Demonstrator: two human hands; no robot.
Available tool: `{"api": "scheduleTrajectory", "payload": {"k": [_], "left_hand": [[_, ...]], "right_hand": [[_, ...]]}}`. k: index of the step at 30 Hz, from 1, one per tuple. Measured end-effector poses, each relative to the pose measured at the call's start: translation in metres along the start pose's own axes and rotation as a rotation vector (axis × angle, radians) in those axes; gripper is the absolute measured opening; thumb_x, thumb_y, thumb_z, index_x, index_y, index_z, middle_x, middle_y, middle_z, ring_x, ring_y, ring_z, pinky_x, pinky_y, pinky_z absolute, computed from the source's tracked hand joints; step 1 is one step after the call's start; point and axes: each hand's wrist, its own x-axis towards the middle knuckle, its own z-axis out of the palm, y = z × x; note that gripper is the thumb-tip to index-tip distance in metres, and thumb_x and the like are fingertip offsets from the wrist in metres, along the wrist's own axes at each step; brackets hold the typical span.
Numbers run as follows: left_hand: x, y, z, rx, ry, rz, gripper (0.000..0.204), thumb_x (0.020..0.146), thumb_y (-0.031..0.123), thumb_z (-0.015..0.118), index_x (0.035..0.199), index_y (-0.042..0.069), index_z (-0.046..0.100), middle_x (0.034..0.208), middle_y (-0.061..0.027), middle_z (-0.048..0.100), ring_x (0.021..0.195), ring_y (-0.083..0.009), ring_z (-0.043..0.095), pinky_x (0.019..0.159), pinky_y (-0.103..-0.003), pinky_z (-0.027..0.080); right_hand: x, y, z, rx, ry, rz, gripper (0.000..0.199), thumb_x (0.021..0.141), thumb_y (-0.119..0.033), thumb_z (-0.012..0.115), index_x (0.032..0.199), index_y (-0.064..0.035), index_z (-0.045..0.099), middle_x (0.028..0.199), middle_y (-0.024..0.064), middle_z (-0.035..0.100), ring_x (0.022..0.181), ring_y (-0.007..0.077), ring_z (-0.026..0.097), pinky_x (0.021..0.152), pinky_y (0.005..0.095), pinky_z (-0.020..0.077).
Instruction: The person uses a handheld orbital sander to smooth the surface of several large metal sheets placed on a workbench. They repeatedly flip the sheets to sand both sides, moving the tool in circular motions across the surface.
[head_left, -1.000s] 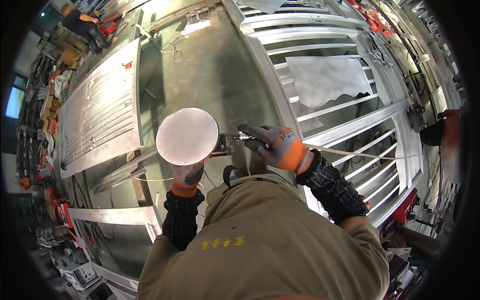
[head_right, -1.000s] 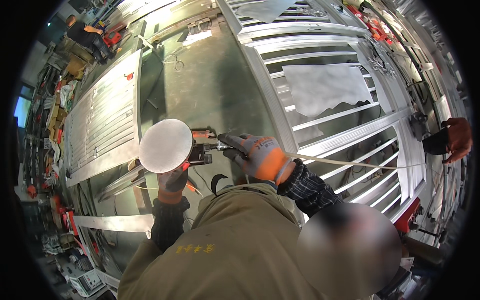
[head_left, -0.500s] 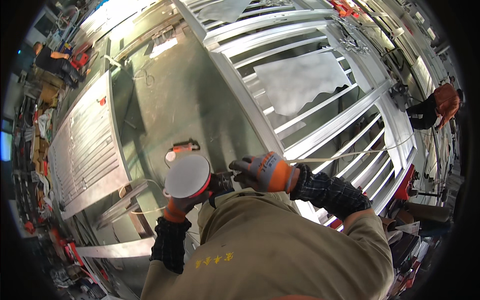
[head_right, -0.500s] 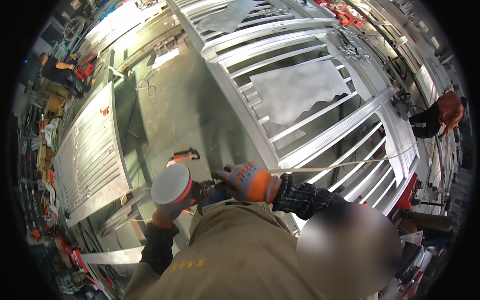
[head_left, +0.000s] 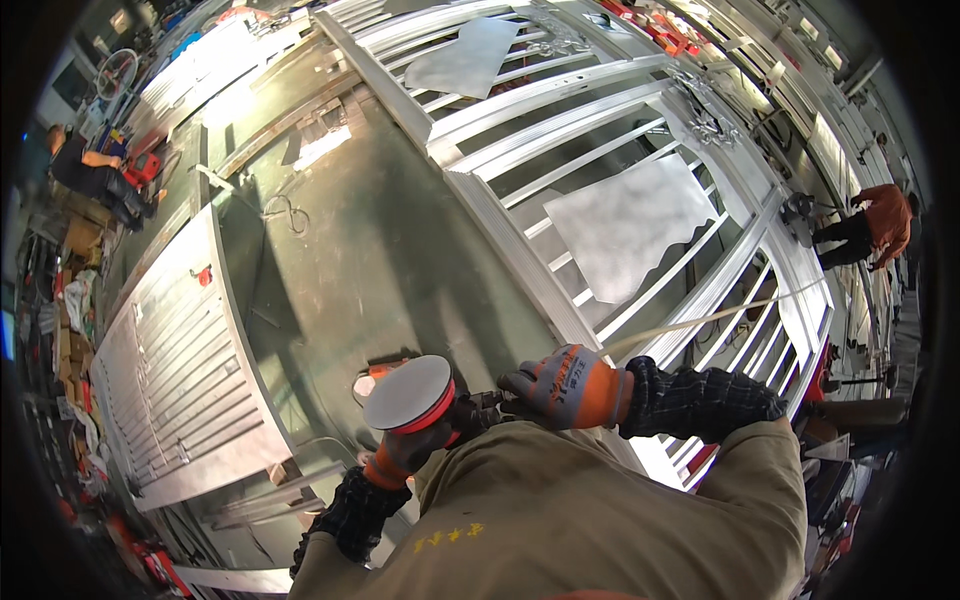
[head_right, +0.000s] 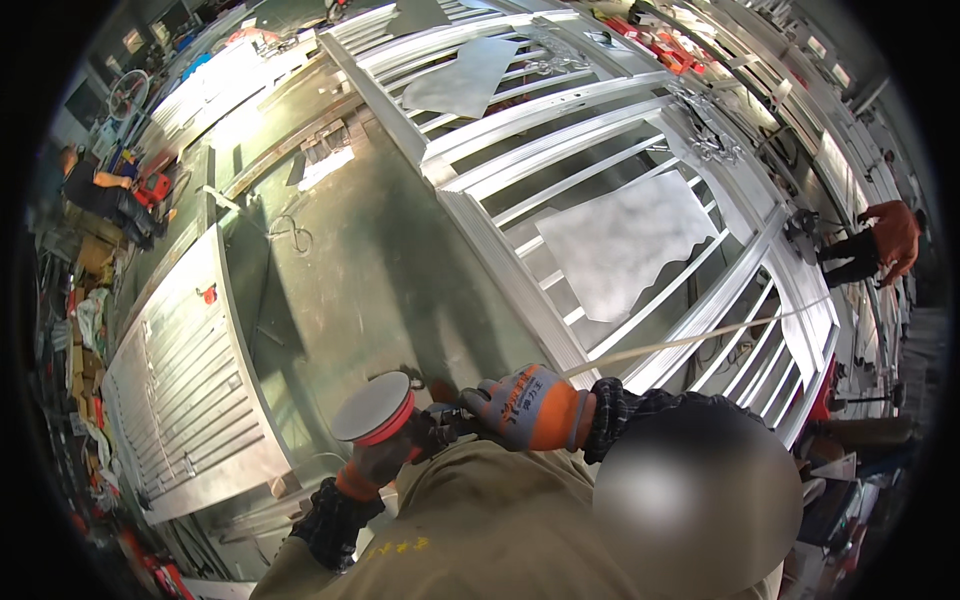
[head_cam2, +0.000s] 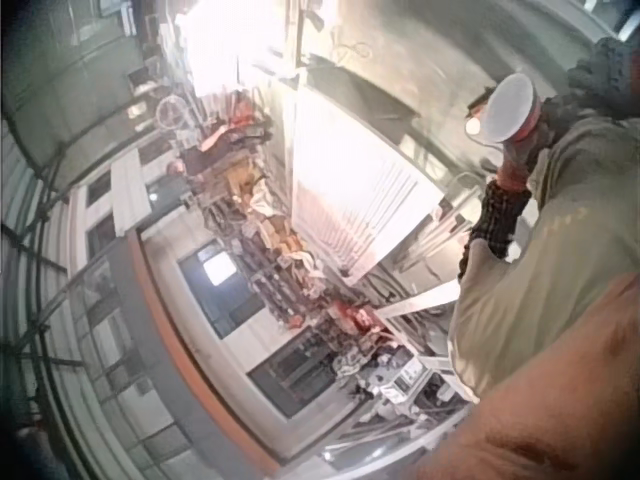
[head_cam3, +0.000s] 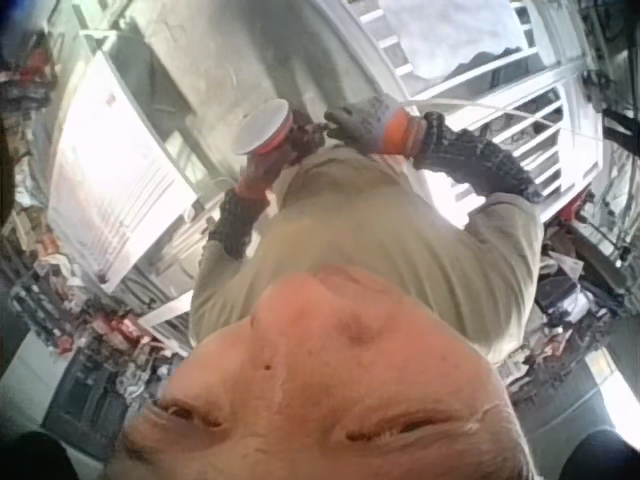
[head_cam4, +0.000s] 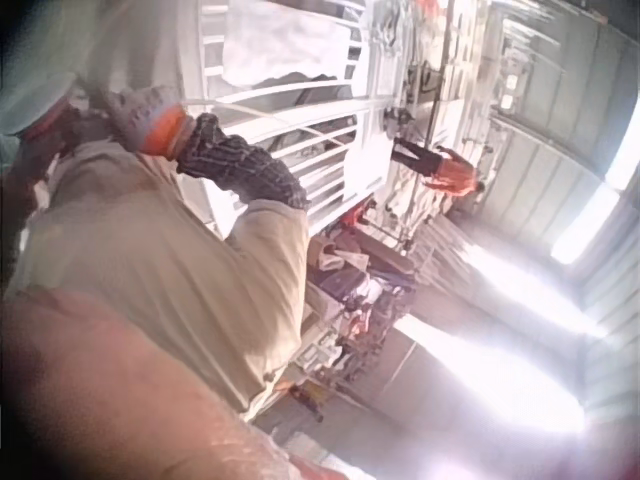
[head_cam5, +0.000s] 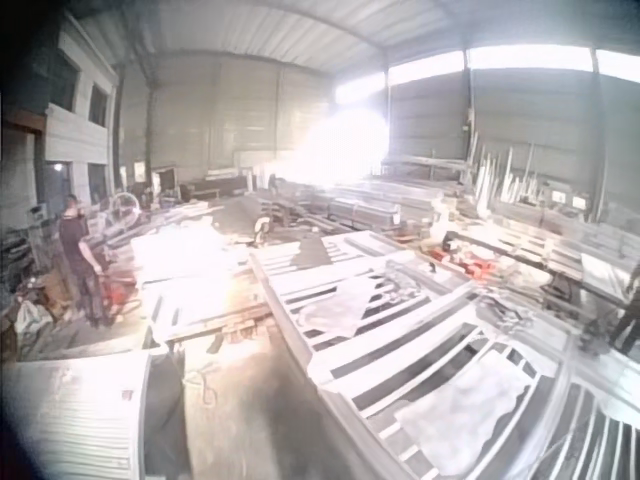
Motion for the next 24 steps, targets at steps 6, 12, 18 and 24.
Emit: {"api": "scheduleTrajectory", "payload": {"k": [6,12,18,24], "left_hand": [[0.050,0.053,-0.071,-0.060,-0.015,0.136,0.024,0.101,0.018,0.062,0.111,-0.003,0.067,0.099,-0.0103,0.070,0.086,-0.0199,0.066,0.079,-0.035,0.055],[0.098,0.066,-0.128,-0.052,0.119,-0.002,0.028,0.101,0.025,0.064,0.102,-0.002,0.069,0.092,-0.0079,0.069,0.079,-0.0155,0.063,0.069,-0.034,0.051],[0.167,0.053,-0.235,0.099,-0.070,-0.126,0.042,0.093,0.017,0.074,0.128,-0.002,0.063,0.119,-0.0137,0.070,0.109,-0.0250,0.066,0.097,-0.041,0.052],[0.246,0.116,-0.275,0.244,0.116,0.021,0.043,0.088,0.006,0.077,0.129,-0.001,0.067,0.123,-0.0157,0.072,0.115,-0.0290,0.069,0.101,-0.042,0.054]], "right_hand": [[0.091,0.003,-0.049,0.012,-0.050,0.014,0.034,0.096,-0.021,0.054,0.126,-0.0049,0.057,0.095,0.0128,0.066,0.083,0.0332,0.069,0.070,0.0436,0.0555],[0.163,0.030,-0.075,0.034,0.001,0.021,0.039,0.090,-0.024,0.061,0.125,-0.0071,0.058,0.098,0.0124,0.067,0.086,0.0336,0.069,0.072,0.0443,0.0548],[0.238,0.098,-0.096,-0.021,0.168,-0.110,0.049,0.081,-0.026,0.070,0.126,-0.0104,0.058,0.096,0.0108,0.069,0.077,0.0345,0.069,0.065,0.0450,0.0546],[0.327,0.158,-0.153,0.062,-0.023,0.013,0.040,0.082,-0.028,0.071,0.116,-0.0111,0.061,0.096,0.0109,0.068,0.085,0.0322,0.071,0.070,0.0448,0.0547]]}}
